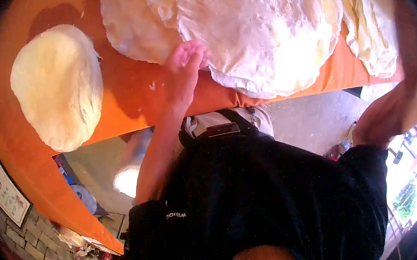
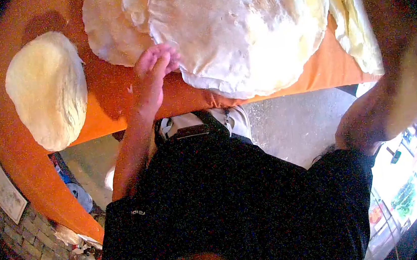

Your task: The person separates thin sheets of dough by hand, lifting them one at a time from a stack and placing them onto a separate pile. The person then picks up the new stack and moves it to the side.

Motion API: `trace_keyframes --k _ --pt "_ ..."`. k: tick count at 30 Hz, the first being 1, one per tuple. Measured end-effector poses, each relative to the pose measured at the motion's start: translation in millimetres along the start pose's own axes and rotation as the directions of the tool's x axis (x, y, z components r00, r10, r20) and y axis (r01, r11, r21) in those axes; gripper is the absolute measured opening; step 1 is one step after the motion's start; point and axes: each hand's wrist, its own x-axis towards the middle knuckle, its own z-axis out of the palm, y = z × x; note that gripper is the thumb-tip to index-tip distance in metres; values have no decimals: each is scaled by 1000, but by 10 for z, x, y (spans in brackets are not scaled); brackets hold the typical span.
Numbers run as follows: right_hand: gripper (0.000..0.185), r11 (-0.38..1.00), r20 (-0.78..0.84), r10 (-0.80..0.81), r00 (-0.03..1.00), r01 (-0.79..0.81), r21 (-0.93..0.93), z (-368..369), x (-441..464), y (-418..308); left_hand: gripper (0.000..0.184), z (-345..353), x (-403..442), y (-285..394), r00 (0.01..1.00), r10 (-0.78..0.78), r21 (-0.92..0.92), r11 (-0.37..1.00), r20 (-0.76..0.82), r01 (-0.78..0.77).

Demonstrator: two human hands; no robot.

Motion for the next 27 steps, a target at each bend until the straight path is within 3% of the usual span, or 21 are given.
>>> trace_keyframes --k 1,3,6,8,9,13,15,18,19,22,23,26,27 --pt "17 1000 10 -10 1000 10 5 42 -72 -110 23 -57 -68 -1 999 -17 34 999 -29 18" --pt "15 993 185 -49 981 27 118 450 -272 -488 24 -93 -185 -10 994 -90 51 994 -60 94" --pt "9 974 506 -29 862 -90 210 1489 -723 -1135 26 -80 -251 -13 972 -229 3 973 -56 230" --pt "11 882 439 -95 893 -129 454 1718 -926 -1196 28 -43 -262 -36 947 -319 -24 948 -45 318" --pt "14 892 495 -64 866 -173 418 1673 -952 -1172 29 -6 -283 -53 959 -277 -13 961 -63 276" --pt "27 868 364 -49 930 -141 476 1505 -1232 -1186 28 112 -316 -127 971 -235 -201 954 -46 222" --pt "26 864 399 -75 914 -140 483 1589 -1322 -1171 27 185 -358 -149 971 -224 -240 950 -87 198" --pt "23 840 388 -101 916 -130 526 1569 -1436 -1214 28 271 -420 -94 943 -331 -373 871 38 321" --pt "21 832 339 -96 936 -111 543 1562 -1382 -1236 26 297 -405 -132 951 -290 -363 879 107 309" --pt "27 854 364 -60 929 -141 500 1571 -1376 -1369 25 425 -431 -269 953 -291 -238 923 87 304" --pt "47 846 388 -43 920 -174 505 1529 -1340 -1410 25 407 -403 -344 959 -255 -285 917 121 280" --pt "66 826 311 -90 946 -104 554 1394 -1331 -1489 25 307 -351 -425 954 -213 -192 948 212 254" --pt "71 823 305 -106 946 -89 562 1401 -1367 -1524 25 325 -353 -435 957 -213 -251 933 197 259"
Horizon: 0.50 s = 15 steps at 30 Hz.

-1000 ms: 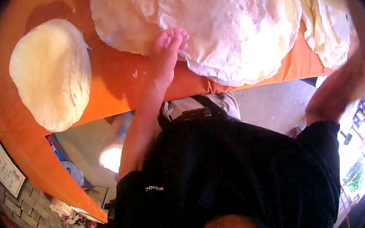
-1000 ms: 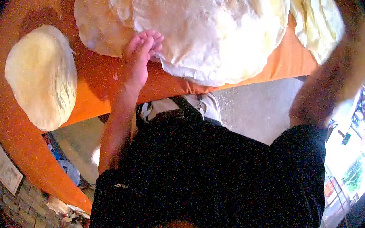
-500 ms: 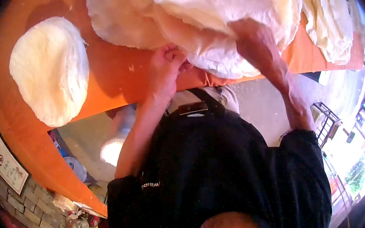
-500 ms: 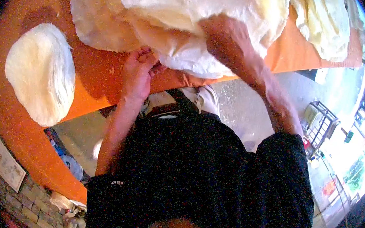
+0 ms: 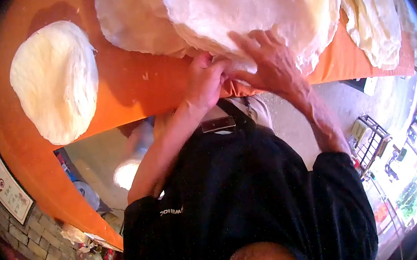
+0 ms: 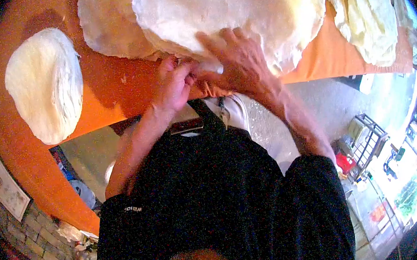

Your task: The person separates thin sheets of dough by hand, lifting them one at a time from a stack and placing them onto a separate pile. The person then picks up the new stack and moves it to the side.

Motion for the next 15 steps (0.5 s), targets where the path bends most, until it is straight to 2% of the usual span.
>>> trace_keyframes --k 1,2,5,6,9,10,11,12,13,15 --pt "61 999 31 52 998 -52 -8 -50 11 -76 25 147 -14 105 1000 10 -61 998 -12 -11" --pt "56 997 -4 83 997 -83 7 -25 46 -54 25 241 -22 169 1000 12 -121 993 -26 -15" --pt "43 987 -3 163 987 -163 1 59 98 -74 25 267 74 184 999 25 -105 994 -22 -27" --pt "39 983 3 181 983 -181 -15 75 137 -69 24 242 123 192 995 -77 -105 992 -66 70" --pt "24 985 53 159 986 -155 -78 90 197 88 26 249 173 135 981 -27 -5 1000 -194 26" --pt "15 984 41 171 984 -168 -62 -20 246 155 34 129 248 47 996 22 -16 1000 -83 -24" --pt "12 984 47 169 984 -166 -61 -181 288 316 36 131 236 84 999 19 -62 998 -45 -22" --pt "13 995 -43 98 994 -97 16 -390 315 526 38 134 178 104 1000 16 -111 994 -12 -17" --pt "15 935 -16 31 999 -35 -352 -739 374 643 40 114 139 125 1000 14 -162 987 18 -11" --pt "24 900 -135 394 909 -411 -146 -1571 364 1279 39 -2 167 112 1000 -19 -171 985 19 22"
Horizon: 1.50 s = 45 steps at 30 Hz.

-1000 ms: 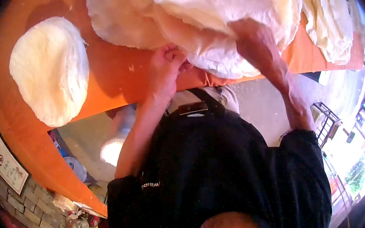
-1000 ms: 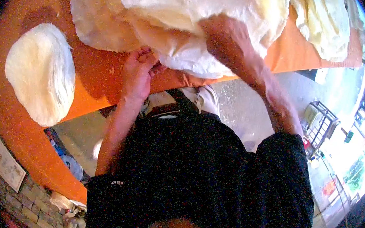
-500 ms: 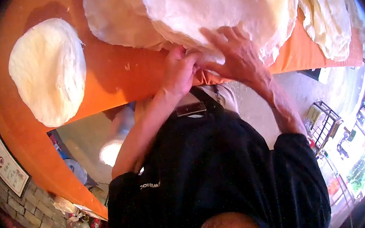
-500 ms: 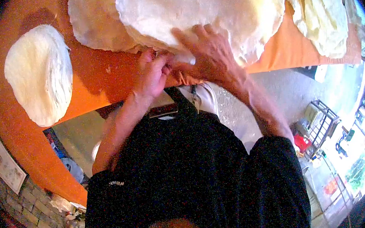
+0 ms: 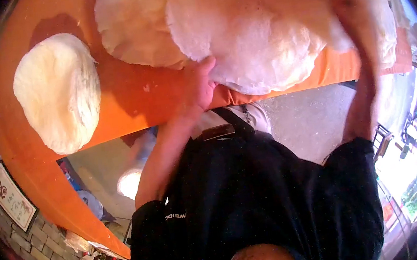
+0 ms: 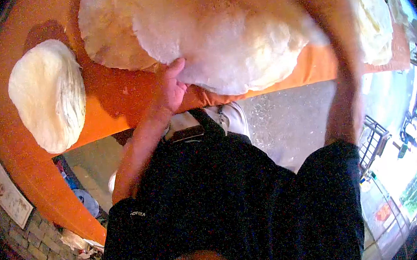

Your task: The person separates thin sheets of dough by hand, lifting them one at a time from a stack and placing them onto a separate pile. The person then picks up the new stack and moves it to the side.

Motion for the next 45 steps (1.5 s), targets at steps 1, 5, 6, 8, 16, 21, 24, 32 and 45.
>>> trace_keyframes --k 1,5,6,8,16,21,24,32,45 --pt "25 993 -152 -108 982 98 -69 -390 -27 -7 38 -19 21 -2 1000 -14 -1 1000 -27 14" --pt "24 934 -450 -318 834 196 -298 -1164 -303 -243 31 -19 44 25 995 -13 68 997 -102 20" --pt "23 931 -450 -333 829 212 -299 -1109 -373 -350 30 -1 33 48 994 -19 84 996 -112 28" --pt "22 934 -410 -348 843 275 -229 -803 -492 -558 30 -84 24 7 984 -32 172 983 -173 62" --pt "10 937 196 -349 916 336 98 1340 -829 -1377 29 162 -239 67 995 54 44 998 -86 -50" --pt "16 933 278 -358 891 348 86 1219 -902 -1605 31 124 -282 -13 993 81 87 994 -90 -73" --pt "17 935 298 -352 887 321 150 1399 -878 -1577 31 189 -314 75 992 50 98 994 -112 -39" --pt "41 846 133 -394 909 302 440 1169 -1016 -1688 38 127 -265 97 997 78 -141 987 -21 -80" --pt "18 943 -131 -275 952 241 -228 -206 9 -826 36 35 -31 121 989 144 269 954 -34 -129"
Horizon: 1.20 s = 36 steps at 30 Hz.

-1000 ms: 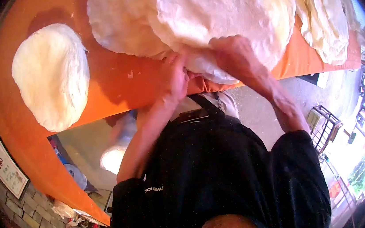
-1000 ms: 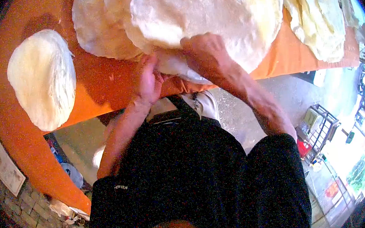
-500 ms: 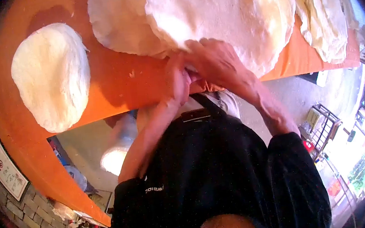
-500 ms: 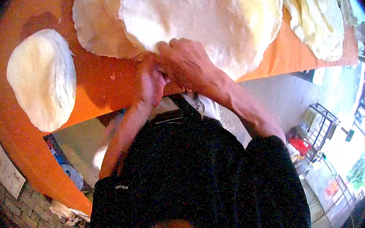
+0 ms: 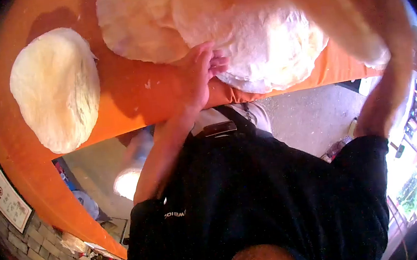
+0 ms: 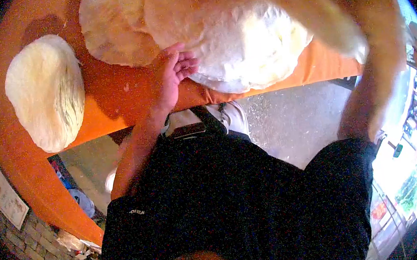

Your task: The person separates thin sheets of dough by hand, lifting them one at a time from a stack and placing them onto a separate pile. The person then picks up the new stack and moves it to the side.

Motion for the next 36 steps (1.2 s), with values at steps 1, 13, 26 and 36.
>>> trace_keyframes --k 1,13,26,36 --pt "16 998 -83 -27 996 22 -61 -238 35 66 35 -24 -30 61 1000 -6 27 1000 -23 7" --pt "19 977 283 -95 954 34 212 1149 -269 -491 23 -331 70 272 962 15 57 998 -271 1" --pt "15 909 223 -77 972 -23 415 1170 -790 -722 32 -134 -45 153 992 -125 -117 986 -15 122" --pt "29 865 201 -171 965 49 500 1180 -819 -773 45 34 -49 -27 988 17 -33 999 154 -12"
